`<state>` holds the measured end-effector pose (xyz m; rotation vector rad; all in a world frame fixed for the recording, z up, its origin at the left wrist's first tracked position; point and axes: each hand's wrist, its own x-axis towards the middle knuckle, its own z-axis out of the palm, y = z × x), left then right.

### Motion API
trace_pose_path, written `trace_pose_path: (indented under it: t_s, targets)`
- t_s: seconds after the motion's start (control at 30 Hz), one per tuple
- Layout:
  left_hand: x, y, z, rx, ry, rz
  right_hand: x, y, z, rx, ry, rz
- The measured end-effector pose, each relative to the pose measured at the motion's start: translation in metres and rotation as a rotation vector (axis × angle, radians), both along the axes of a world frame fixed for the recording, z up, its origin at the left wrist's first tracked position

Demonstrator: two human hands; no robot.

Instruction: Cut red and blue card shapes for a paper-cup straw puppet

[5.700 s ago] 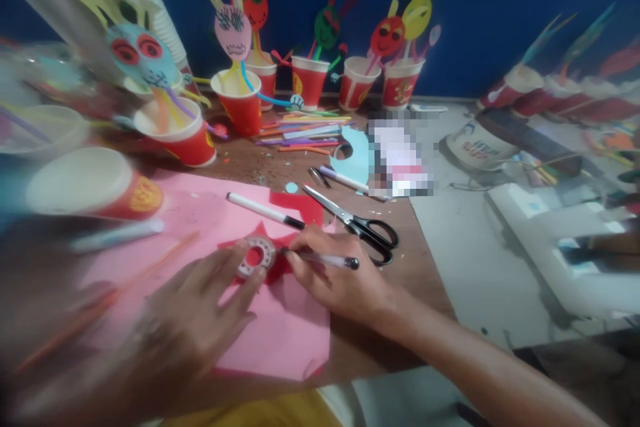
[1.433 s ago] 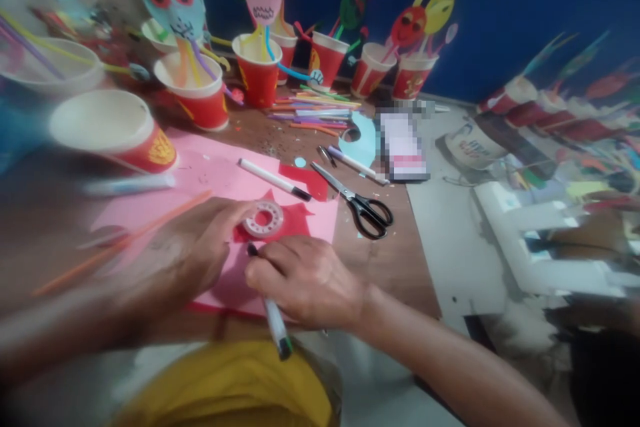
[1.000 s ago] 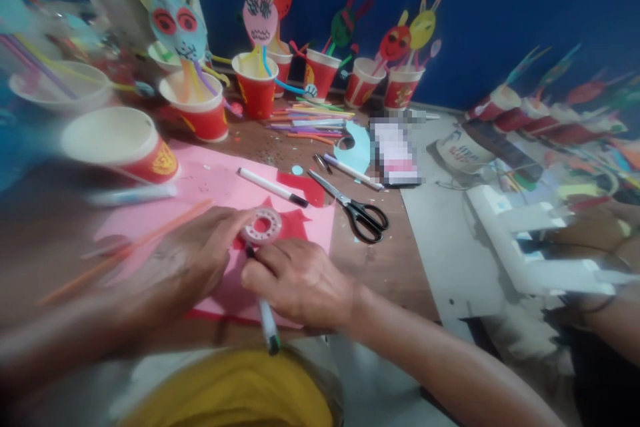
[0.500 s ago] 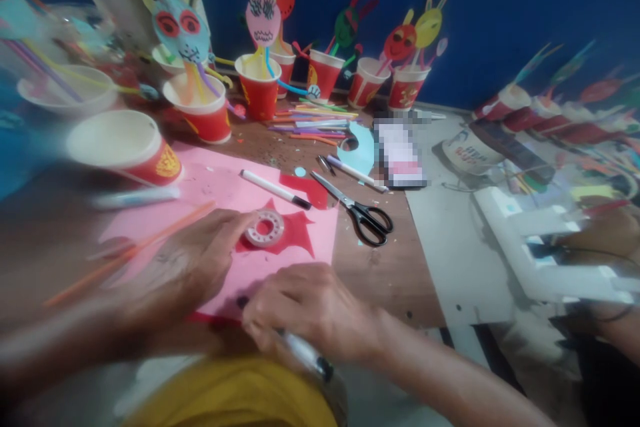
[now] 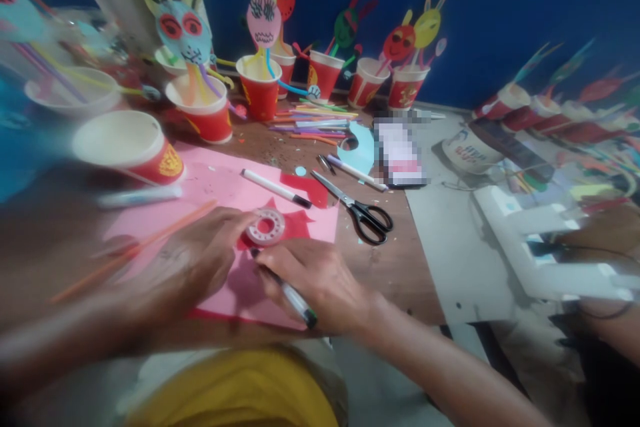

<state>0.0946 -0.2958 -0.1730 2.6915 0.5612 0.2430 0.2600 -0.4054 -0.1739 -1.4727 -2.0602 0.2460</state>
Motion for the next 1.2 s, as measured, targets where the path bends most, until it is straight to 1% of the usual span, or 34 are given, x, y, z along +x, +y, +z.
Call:
trace_pose_path:
  t_s: [0.1, 0.17, 0.3, 0.43, 0.53, 0.63, 0.8, 0.9, 1.03, 1.2]
  targets:
    - [-0.001, 0.0, -0.002, -0.003, -0.006, 0.015, -0.004, 0.005, -0.002, 0.05, -0.074, 0.032]
    - [-0.002, 0.0, -0.001, 0.001, -0.004, 0.025, -0.006, 0.009, -0.004, 0.041, -0.125, 0.041]
    - [-0.003, 0.001, 0.0, -0.02, 0.013, 0.0, -0.009, 0.012, -0.004, 0.02, -0.229, 0.035]
    - [-0.003, 0.001, -0.003, 0.023, 0.003, -0.018, -0.01, 0.009, -0.003, 0.039, -0.31, 0.064]
    - [-0.002, 0.001, -0.005, 0.061, -0.014, -0.022, -0.01, 0.006, -0.003, 0.046, -0.331, 0.08]
    - [-0.001, 0.001, -0.005, 0.083, -0.038, -0.034, -0.009, 0.003, -0.005, 0.057, -0.331, 0.083]
    - [0.0, 0.001, 0.0, 0.132, -0.038, -0.115, -0.006, -0.001, -0.004, 0.031, -0.275, 0.076]
    - [-0.001, 0.002, -0.002, 0.176, -0.078, -0.137, -0.004, -0.003, -0.001, 0.013, -0.214, 0.091]
    - [-0.002, 0.003, -0.007, 0.235, -0.077, -0.177, 0.0, -0.005, -0.001, 0.02, -0.16, 0.099]
    - [-0.003, 0.003, -0.007, 0.236, -0.071, -0.189, 0.004, -0.009, -0.006, 0.014, -0.148, 0.08]
